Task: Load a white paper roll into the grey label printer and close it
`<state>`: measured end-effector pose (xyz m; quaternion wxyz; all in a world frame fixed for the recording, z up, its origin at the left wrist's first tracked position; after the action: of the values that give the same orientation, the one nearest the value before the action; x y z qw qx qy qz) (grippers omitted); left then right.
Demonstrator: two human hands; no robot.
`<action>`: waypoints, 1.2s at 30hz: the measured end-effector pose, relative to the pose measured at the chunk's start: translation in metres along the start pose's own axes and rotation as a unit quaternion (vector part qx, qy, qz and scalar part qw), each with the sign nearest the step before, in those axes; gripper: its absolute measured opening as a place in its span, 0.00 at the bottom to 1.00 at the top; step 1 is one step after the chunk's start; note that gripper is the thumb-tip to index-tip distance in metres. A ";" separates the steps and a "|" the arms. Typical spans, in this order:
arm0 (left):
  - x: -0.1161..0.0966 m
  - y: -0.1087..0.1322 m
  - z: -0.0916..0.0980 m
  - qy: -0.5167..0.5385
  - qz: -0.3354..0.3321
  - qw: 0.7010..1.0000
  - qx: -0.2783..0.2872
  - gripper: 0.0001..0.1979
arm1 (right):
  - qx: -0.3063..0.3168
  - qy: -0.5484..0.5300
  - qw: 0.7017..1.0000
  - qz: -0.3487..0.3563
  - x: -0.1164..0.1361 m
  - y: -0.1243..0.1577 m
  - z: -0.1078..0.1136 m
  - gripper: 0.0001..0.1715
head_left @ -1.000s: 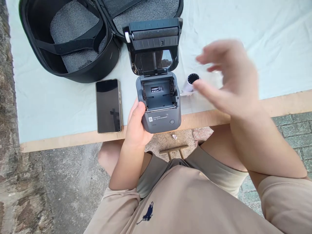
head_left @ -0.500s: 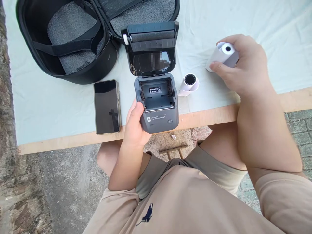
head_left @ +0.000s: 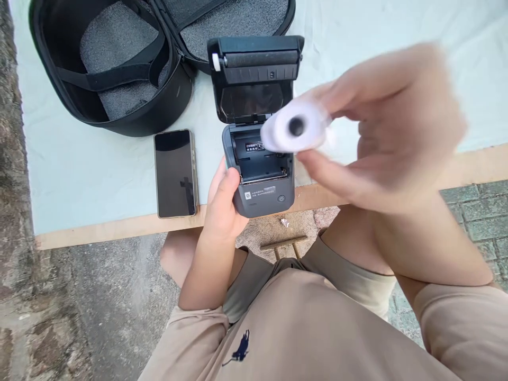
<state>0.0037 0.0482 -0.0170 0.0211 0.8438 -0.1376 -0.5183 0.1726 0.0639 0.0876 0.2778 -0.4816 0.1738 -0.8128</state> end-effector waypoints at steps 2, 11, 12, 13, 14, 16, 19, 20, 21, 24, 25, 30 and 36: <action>-0.001 0.001 -0.002 0.007 -0.008 1.000 0.011 0.19 | 0.043 0.082 0.995 0.030 0.012 -0.002 -0.017 0.13; 0.001 0.001 -0.003 -0.026 -0.006 1.000 0.001 0.17 | 0.092 0.252 0.963 -0.009 0.004 -0.006 -0.038 0.06; 0.001 0.000 -0.004 -0.024 -0.003 1.000 0.005 0.17 | 0.104 0.247 0.963 -0.021 0.002 -0.006 -0.040 0.05; 0.002 0.000 -0.004 -0.021 -0.001 1.000 0.007 0.18 | 0.115 0.240 0.963 -0.032 -0.001 -0.005 -0.041 0.06; 0.002 0.000 -0.004 -0.019 0.002 1.000 0.007 0.19 | 0.125 0.232 0.964 -0.037 -0.003 -0.005 -0.043 0.08; 0.001 0.000 -0.005 -0.014 0.002 1.000 0.008 0.19 | 0.126 0.220 0.967 -0.025 -0.005 -0.005 -0.044 0.11; 0.001 0.000 -0.004 -0.020 -0.001 1.000 0.007 0.20 | 0.082 0.223 0.971 0.023 0.000 -0.004 -0.041 0.13; 0.000 0.000 -0.003 -0.023 -0.002 1.000 0.002 0.19 | 0.068 0.221 0.972 0.041 0.003 -0.004 -0.040 0.13; 0.001 0.000 -0.001 -0.025 -0.002 1.000 -0.006 0.19 | 0.064 0.215 0.973 0.054 0.007 -0.002 -0.040 0.12; 0.003 -0.001 0.003 -0.012 0.001 1.000 -0.024 0.17 | 0.090 0.180 0.975 0.090 0.018 0.003 -0.043 0.08; 0.003 -0.001 0.004 -0.004 -0.003 1.000 -0.021 0.17 | 0.103 0.167 0.976 0.099 0.021 0.006 -0.045 0.08; -0.001 -0.002 0.000 0.006 -0.034 0.999 0.022 0.14 | 0.137 0.108 0.974 0.146 0.025 0.016 -0.051 0.06; 0.001 -0.001 0.003 -0.038 -0.003 0.999 0.015 0.22 | 0.022 0.052 0.994 0.094 0.014 0.011 -0.026 0.03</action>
<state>0.0022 0.0489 -0.0196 0.0011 0.8243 -0.1435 -0.5477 0.1471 0.0472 0.0789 0.3541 -0.4142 0.2148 -0.8105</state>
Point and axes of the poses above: each hand's wrist, its own y-axis away from the middle knuckle, its own z-axis out of the back of the hand, x = y × z, the point moved 6 cm from there along -y, towards the middle knuckle, and after that the axes turned 9 degrees about -y, right-handed, at the moved point
